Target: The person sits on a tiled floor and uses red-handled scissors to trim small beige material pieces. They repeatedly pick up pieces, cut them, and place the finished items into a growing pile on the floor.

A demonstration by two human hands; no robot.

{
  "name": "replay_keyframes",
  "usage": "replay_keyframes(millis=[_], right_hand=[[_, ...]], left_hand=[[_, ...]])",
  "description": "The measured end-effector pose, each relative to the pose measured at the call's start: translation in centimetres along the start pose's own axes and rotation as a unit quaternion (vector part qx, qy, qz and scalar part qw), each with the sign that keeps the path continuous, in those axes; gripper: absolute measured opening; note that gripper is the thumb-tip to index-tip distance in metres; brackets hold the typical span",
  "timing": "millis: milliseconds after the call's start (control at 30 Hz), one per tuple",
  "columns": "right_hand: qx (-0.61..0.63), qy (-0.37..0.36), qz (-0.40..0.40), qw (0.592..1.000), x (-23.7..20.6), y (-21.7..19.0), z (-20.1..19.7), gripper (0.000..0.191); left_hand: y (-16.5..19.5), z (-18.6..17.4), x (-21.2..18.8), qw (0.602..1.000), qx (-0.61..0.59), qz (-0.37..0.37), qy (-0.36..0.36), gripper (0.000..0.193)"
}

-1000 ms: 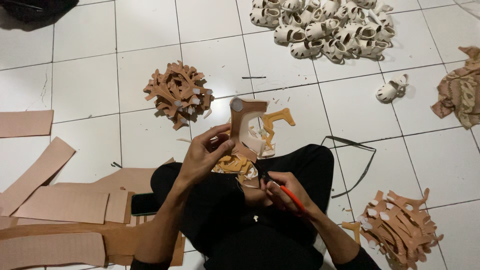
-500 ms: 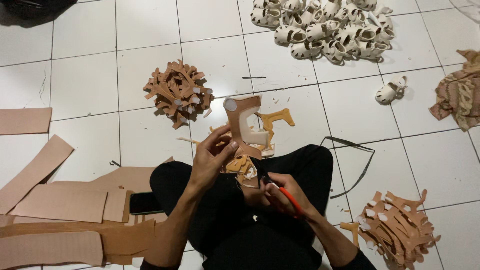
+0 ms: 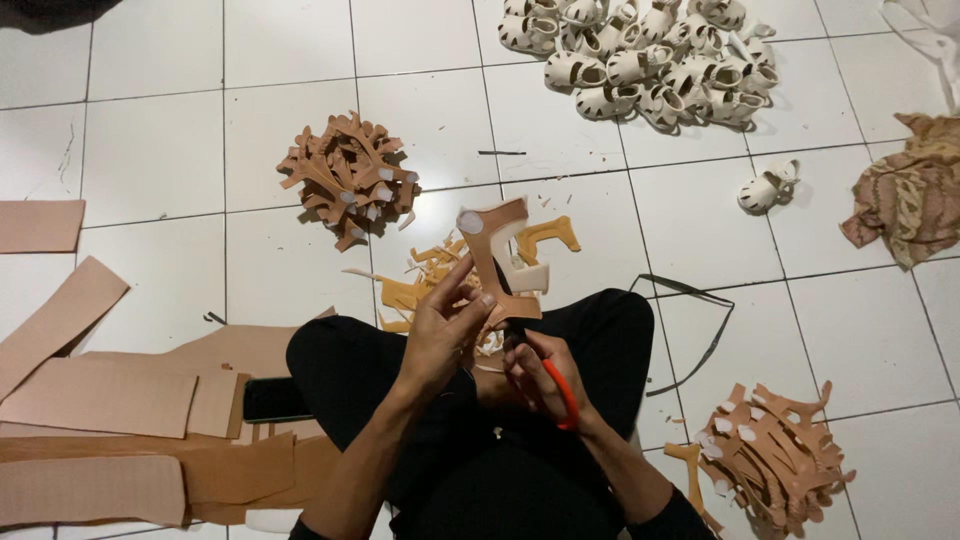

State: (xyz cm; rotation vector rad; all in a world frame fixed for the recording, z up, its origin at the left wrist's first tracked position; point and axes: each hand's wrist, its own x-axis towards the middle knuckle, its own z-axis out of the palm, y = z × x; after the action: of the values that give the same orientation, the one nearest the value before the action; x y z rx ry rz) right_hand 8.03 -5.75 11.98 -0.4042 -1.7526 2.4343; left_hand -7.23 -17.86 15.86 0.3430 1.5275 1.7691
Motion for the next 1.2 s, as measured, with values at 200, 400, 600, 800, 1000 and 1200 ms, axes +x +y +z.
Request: replay_keyframes(millis=[200,400,600,800,1000,1200], right_hand=[[0.004,0.019,0.015,1.000,-0.5,0.5,0.0,0.046],[-0.013,-0.012,0.013,1.000,-0.8,-0.2,-0.1,0.047],[-0.055,-0.039,-0.030,0.997,-0.2,-0.4,-0.5,0.055],[-0.032,0.010,-0.008,0.999,-0.5,0.6,-0.5,0.054],[-0.052,0.016,0.032,0.998,-1.4,1.7,-1.4,0.053],[-0.078,0.015,0.050,0.996,-1.9,1.5,-1.8,0.061]], left_hand=[[1.1,-1.6,1.5,0.984,0.160,0.074,-0.027,0.066],[2.4,-1.7,2.4,0.991,0.101,0.088,0.020,0.034],[1.8,-0.8,1.4,0.992,0.053,0.111,0.011,0.028],[1.2,-0.4,0.9,0.994,0.033,0.099,0.015,0.025],[2.7,-1.4,1.7,0.994,0.089,0.059,0.004,0.054],[3.1,-2.2,2.4,0.990,0.109,0.091,0.015,0.039]])
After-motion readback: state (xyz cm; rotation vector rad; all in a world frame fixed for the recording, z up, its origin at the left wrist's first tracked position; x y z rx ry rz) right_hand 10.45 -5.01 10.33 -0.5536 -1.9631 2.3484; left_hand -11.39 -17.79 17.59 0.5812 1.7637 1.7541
